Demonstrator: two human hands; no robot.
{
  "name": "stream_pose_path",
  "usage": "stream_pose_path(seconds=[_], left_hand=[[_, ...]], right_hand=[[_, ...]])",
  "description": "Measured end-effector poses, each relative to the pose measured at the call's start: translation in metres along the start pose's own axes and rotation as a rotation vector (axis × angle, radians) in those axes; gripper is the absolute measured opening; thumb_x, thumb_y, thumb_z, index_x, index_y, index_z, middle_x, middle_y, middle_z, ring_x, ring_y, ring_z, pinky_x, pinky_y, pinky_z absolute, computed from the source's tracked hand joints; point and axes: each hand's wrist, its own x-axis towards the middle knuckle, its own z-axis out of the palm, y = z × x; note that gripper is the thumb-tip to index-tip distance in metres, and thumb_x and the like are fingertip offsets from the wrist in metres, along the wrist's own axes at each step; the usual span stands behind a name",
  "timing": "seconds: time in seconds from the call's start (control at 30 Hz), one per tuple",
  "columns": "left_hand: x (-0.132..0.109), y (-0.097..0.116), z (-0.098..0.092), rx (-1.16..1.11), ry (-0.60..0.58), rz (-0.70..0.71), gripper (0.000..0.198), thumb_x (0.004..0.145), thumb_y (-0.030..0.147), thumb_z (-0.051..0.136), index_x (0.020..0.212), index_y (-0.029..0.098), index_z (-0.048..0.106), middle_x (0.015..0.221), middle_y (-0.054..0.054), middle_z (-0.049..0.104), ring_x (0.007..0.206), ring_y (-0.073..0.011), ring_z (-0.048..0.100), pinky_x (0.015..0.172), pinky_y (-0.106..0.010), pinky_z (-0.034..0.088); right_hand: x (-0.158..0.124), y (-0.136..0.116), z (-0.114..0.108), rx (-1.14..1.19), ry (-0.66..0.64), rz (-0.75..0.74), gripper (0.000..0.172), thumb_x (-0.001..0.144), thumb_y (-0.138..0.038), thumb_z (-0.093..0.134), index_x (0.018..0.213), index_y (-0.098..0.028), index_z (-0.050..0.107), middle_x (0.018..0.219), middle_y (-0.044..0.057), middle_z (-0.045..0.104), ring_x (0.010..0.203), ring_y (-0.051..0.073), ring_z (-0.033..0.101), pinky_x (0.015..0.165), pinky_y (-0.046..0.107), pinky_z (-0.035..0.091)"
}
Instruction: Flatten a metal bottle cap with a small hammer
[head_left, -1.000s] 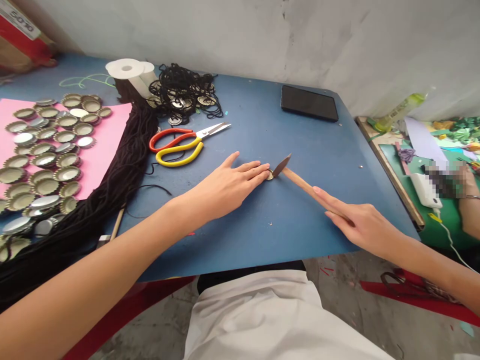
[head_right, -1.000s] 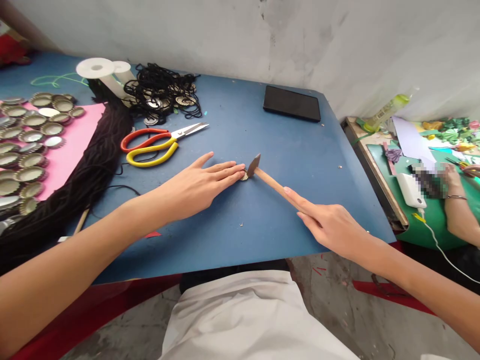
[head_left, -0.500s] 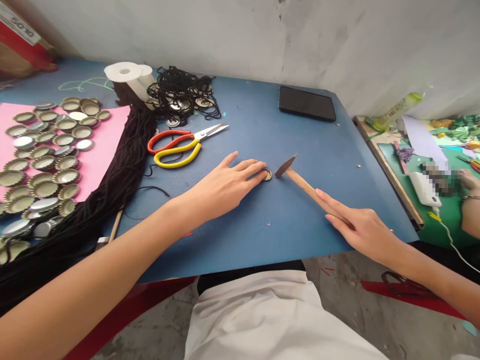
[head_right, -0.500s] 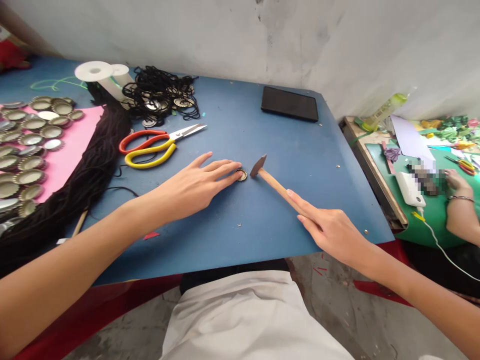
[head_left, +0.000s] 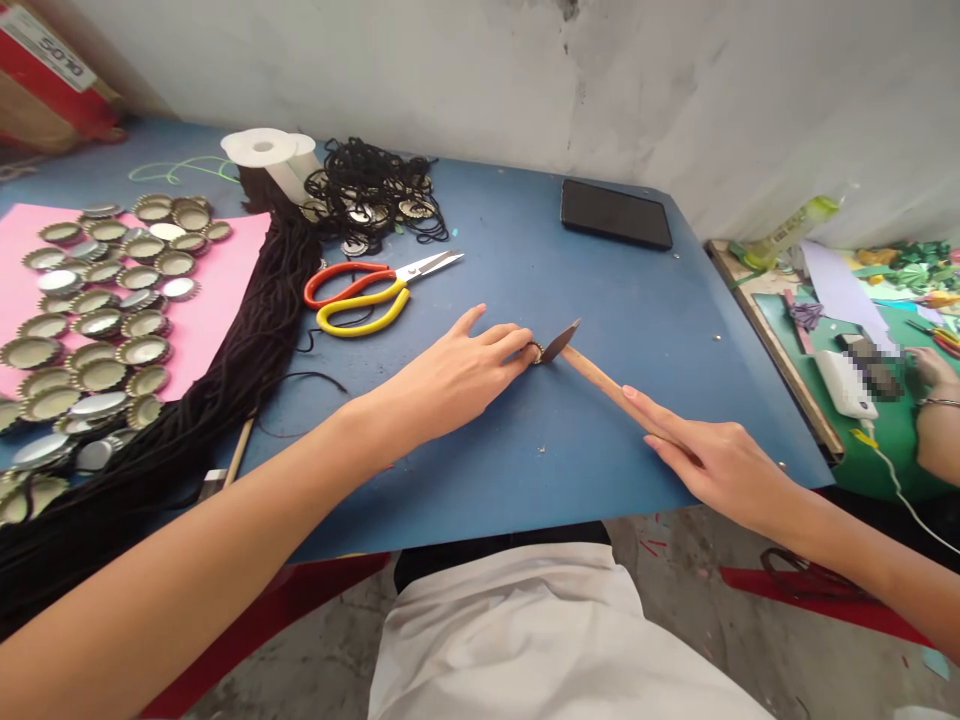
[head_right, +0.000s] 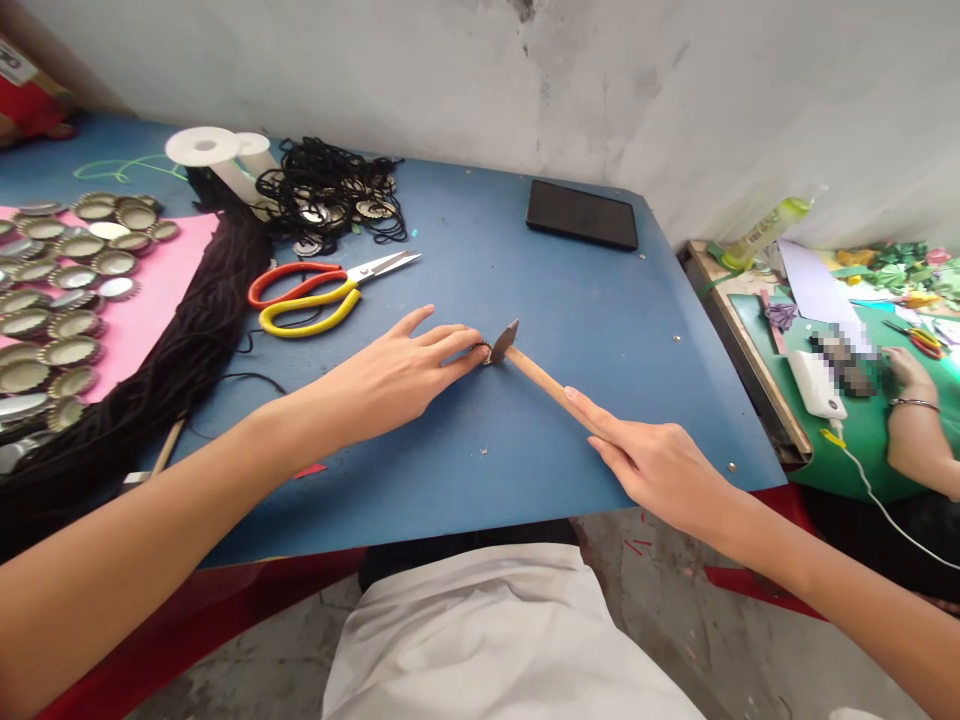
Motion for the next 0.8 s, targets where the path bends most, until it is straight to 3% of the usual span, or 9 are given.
stream_pose_path(seconds=[0.1,0.3,0.43,0.53,0.7,0.8], left_hand=[[-0.001,-0.005,0.002,-0.017,-0.003,0.025,0.069,0.105,-0.004,0.04,0.169,0.013,0.062,0.17,-0.018,0.067,0.157,-0.0299,0.067,0.146,-0.059,0.032],[-0.007,-0.022,0.009,-0.12,-0.005,0.052,0.08,0.102,-0.005,0.041,0.175,0.021,0.058,0.183,-0.009,0.054,0.171,-0.0249,0.053,0.147,-0.054,0.027],[-0.007,-0.02,0.007,-0.149,-0.021,0.013,0.082,0.1,-0.006,0.041,0.176,0.022,0.058,0.183,-0.009,0.053,0.172,-0.0257,0.052,0.148,-0.059,0.025],[-0.006,-0.016,0.004,-0.143,-0.045,-0.009,0.082,0.1,-0.007,0.039,0.176,0.019,0.057,0.183,-0.011,0.052,0.172,-0.027,0.052,0.147,-0.063,0.025],[-0.005,-0.016,0.002,-0.149,-0.054,-0.015,0.08,0.1,-0.005,0.043,0.175,0.02,0.059,0.181,-0.011,0.054,0.171,-0.0269,0.053,0.148,-0.062,0.022],[-0.006,-0.018,0.004,-0.152,-0.042,-0.019,0.08,0.101,-0.004,0.042,0.175,0.023,0.059,0.18,-0.01,0.056,0.171,-0.026,0.053,0.148,-0.063,0.021]], right_hand=[[0.001,0.0,0.0,-0.011,-0.002,-0.006,0.064,0.119,-0.021,0.053,0.182,-0.03,0.049,0.128,0.003,0.092,0.064,0.016,0.078,0.068,0.03,0.065],[0.005,-0.001,-0.006,-0.064,0.019,-0.063,0.064,0.119,-0.019,0.054,0.182,-0.029,0.05,0.107,0.0,0.093,0.057,0.014,0.072,0.062,0.027,0.06],[0.008,0.001,-0.017,-0.106,0.21,-0.153,0.068,0.117,-0.015,0.059,0.182,-0.033,0.05,0.081,-0.005,0.084,0.052,0.012,0.064,0.059,0.023,0.055],[0.009,0.002,-0.019,-0.144,0.351,-0.101,0.069,0.116,-0.019,0.06,0.183,-0.034,0.049,0.065,-0.007,0.073,0.046,0.013,0.054,0.057,0.024,0.054],[0.008,0.004,-0.017,-0.104,0.051,-0.116,0.067,0.118,-0.021,0.053,0.183,-0.033,0.05,0.09,0.0,0.087,0.048,0.014,0.059,0.055,0.027,0.052],[0.005,0.007,-0.018,-0.115,0.216,-0.082,0.063,0.119,-0.023,0.055,0.181,-0.032,0.053,0.076,-0.003,0.08,0.05,0.014,0.06,0.059,0.026,0.054]])
